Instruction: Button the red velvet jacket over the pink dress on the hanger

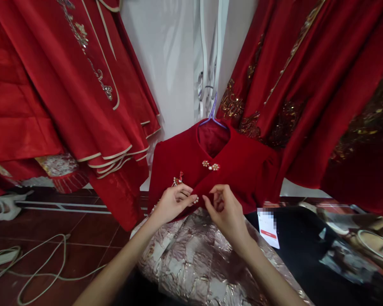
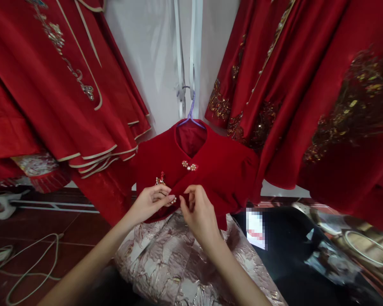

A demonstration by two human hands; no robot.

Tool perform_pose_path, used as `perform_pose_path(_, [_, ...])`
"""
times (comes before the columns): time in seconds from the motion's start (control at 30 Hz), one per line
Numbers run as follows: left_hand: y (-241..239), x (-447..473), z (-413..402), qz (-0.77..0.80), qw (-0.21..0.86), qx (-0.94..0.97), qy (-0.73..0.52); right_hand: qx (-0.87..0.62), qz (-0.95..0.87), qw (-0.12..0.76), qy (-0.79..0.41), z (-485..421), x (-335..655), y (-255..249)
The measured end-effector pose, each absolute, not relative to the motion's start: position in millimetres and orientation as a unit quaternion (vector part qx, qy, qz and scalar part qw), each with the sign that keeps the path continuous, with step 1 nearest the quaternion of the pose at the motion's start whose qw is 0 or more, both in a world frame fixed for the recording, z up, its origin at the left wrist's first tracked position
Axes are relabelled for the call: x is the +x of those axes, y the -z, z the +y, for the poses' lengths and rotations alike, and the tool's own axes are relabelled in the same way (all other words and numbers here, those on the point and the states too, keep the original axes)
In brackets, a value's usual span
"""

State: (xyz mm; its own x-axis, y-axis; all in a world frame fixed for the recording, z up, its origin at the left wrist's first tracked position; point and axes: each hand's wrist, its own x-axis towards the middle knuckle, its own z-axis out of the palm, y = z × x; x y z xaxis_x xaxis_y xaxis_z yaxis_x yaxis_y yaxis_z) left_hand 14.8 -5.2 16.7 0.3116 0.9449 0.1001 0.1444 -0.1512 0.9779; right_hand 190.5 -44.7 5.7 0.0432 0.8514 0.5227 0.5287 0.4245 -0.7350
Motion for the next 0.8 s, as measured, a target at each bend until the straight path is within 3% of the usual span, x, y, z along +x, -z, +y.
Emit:
perform_pose_path(0.23, [-22, 12, -8, 0.392, 0.543, 0.647, -0.364, -0.455, -0.672, 0.484, -0.329, -43, 185, -2])
perform_pose_path(0.43, [-10, 0, 10, 0.482, 0.259, 0.668, -0.504, -0.478, -0.641, 0.493, -0.343, -36, 192, -5])
perform_pose_path(0.5, [-2, -4, 16, 0.488, 0.225, 0.677, -0.503, -0.472, -0.639, 0.495, -0.352, -37, 194, -7])
perform_pose_path(0.8, [0, -5, 25, 0.438, 0.358, 0.650, -0.507, -0.440, -0.631, 0.529, -0.359, -20, 187, 1])
